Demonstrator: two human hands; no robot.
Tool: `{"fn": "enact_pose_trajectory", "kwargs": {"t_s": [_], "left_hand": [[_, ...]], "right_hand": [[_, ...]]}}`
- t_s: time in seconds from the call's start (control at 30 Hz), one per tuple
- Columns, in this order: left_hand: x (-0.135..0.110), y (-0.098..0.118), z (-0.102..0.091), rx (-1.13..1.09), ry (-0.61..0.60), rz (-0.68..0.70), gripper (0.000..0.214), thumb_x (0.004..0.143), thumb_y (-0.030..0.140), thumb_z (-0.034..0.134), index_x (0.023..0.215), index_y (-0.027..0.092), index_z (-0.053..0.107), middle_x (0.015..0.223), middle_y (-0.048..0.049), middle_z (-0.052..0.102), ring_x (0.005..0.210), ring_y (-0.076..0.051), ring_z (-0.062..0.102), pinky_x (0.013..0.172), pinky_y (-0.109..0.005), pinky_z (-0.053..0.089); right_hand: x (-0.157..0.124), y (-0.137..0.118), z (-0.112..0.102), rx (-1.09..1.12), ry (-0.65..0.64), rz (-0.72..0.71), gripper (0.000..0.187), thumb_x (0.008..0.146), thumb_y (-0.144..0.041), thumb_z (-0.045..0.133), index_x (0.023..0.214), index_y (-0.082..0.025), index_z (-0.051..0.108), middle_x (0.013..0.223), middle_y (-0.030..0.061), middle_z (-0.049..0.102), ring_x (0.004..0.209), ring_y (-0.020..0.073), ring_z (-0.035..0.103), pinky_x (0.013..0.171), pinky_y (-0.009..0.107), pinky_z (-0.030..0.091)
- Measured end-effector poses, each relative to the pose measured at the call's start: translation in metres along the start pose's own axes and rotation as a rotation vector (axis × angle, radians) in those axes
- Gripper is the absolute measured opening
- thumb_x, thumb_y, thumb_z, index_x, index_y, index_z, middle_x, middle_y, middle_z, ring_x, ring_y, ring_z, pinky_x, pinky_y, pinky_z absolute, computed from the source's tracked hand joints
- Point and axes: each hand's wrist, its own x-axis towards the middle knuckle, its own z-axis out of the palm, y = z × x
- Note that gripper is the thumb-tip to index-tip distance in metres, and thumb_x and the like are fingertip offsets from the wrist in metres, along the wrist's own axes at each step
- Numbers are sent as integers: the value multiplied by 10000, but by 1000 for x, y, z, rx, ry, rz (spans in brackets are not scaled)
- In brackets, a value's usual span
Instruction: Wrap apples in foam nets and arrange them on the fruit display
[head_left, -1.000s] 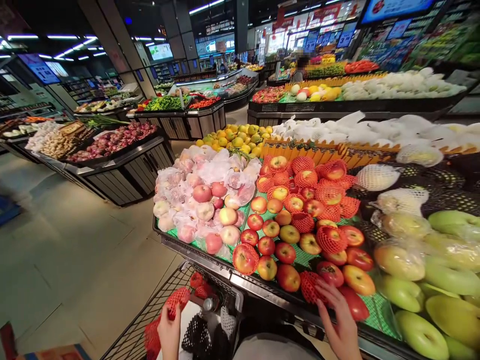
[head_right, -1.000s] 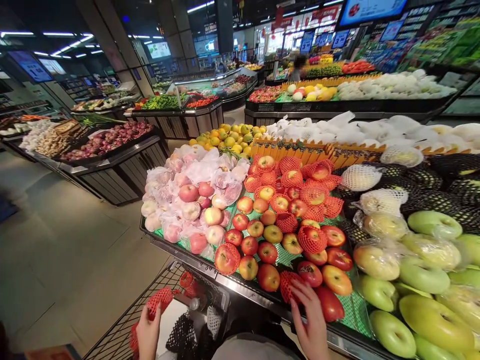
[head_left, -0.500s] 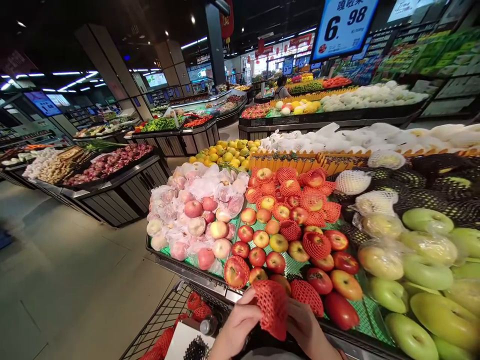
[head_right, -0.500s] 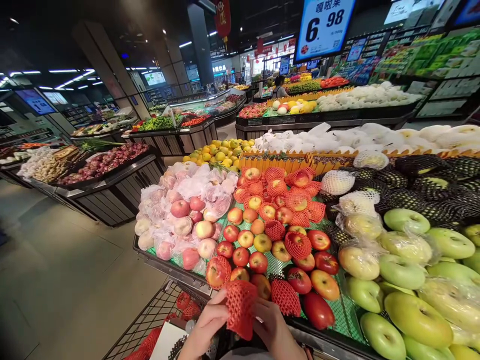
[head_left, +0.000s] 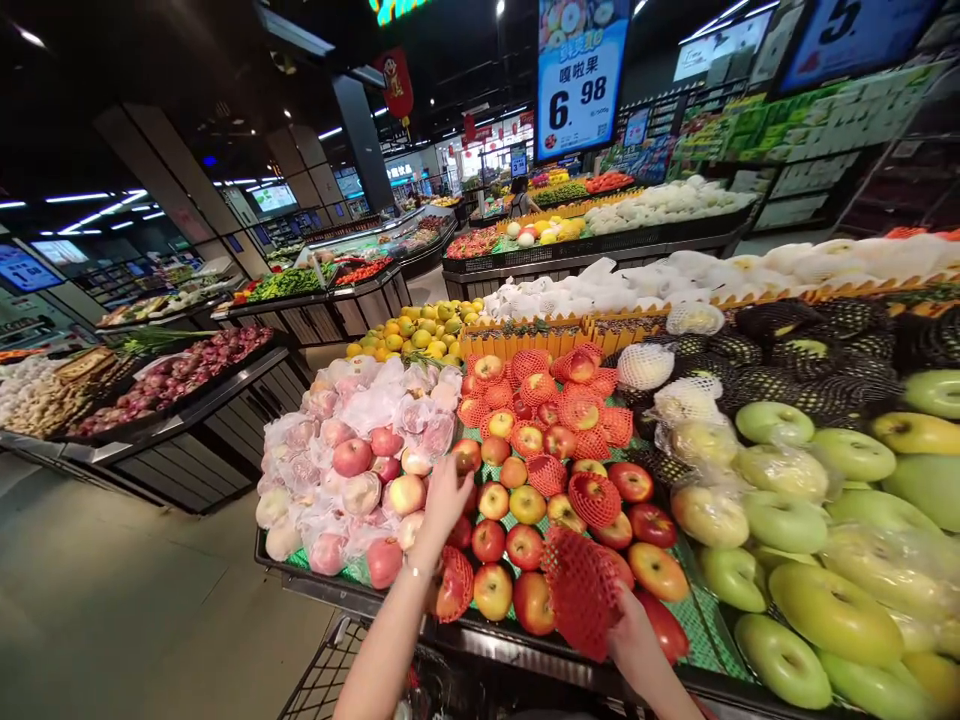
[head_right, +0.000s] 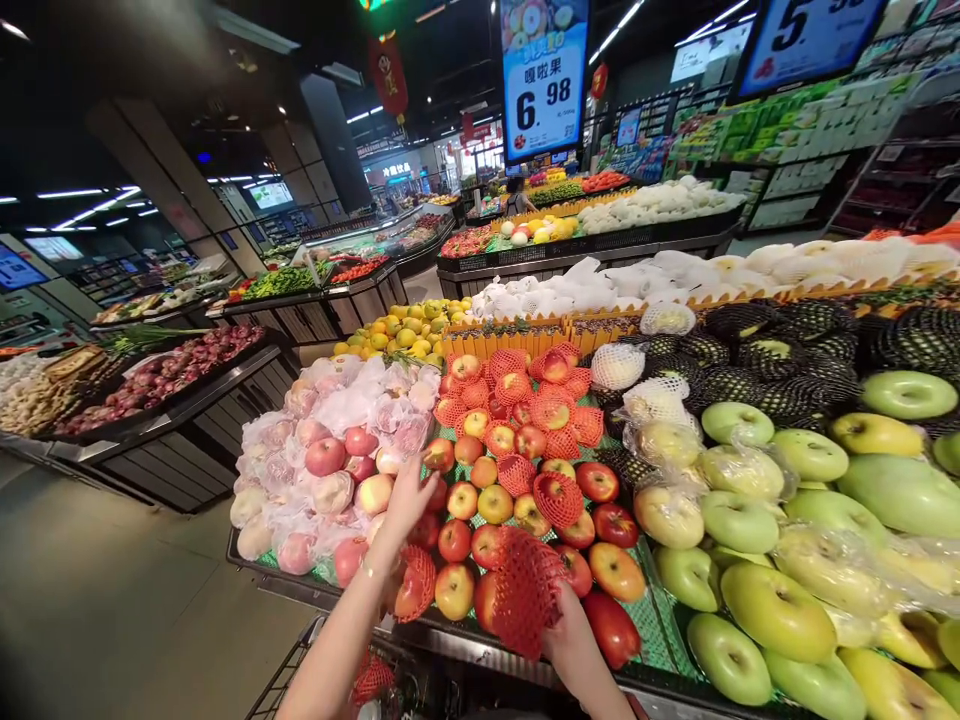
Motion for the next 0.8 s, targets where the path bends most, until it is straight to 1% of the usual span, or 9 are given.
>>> {"fn": "enact_pose_trajectory", "kwargs": {"t_s": [0.07,0.13,0.27,0.37,0.43,0.53,0.6,0.67,0.8], "left_hand": [[38,-7,13,317,-108,-13,406,876,319,584,1231,123,564,1236,-179,612,1202,-311,536,1027,-438,405],[59,-11,26,510,-169,-15,521,802,352,692,1232,85,566,1193,-215,623,1181,-359,536,1015,-475,393],[68,-15,41,578,-171,12,670,698,316,789,1265,59,542,1134,-235,644,1125,-375,560,999,-490,383],[66,-16,35,578,-148,7,689,715,321,753,1288,24,510,1137,-260,643,1121,-386,570,991,-506,388],[61,-13,25,406,-75,-34,696,723,342,729,1300,34,489,1174,-252,635,1133,-379,577,994,-511,402],[40,-3,7,-173,79,-101,656,735,392,700,1300,128,494,1244,-165,625,1177,-309,579,1041,-466,418],[12,8,-2,-555,106,-134,625,741,447,691,1282,178,530,1265,-120,623,1218,-275,561,1089,-431,399],[-23,20,-7,-862,20,-194,643,721,513,712,1260,188,579,1283,-123,622,1242,-288,545,1099,-427,393],[-84,41,-10,-1228,-367,-259,761,601,601,810,1207,167,658,1304,-157,616,1213,-352,550,1025,-449,437]], "right_hand": [[2,-3,-1,22,-11,17,436,648,-198,617,1076,-214,695,1008,113,741,967,277,706,898,446,594],[3,-4,-3,31,38,8,443,634,-205,604,1067,-214,696,1003,110,742,958,274,707,874,437,602],[5,-7,-12,-4,211,-55,362,625,-291,646,974,-211,702,906,98,740,893,260,708,804,383,616],[8,-13,-20,-18,227,-74,310,612,-320,697,903,-213,697,826,84,724,884,258,698,784,358,609],[10,-15,-23,-12,221,-89,283,620,-325,694,880,-214,696,806,80,717,875,252,694,765,343,604],[15,-14,-24,-22,238,-88,257,604,-318,659,833,-209,700,780,81,715,826,242,691,737,335,602],[19,-12,-22,-41,247,-66,286,561,-292,628,820,-200,707,825,95,729,843,256,694,756,360,604],[21,-10,-19,-86,221,-55,359,532,-256,589,859,-189,721,937,116,741,919,277,693,831,405,596],[13,-22,-14,-223,105,-134,405,579,-244,615,961,-176,732,1103,146,719,1069,326,655,983,513,532]]}}
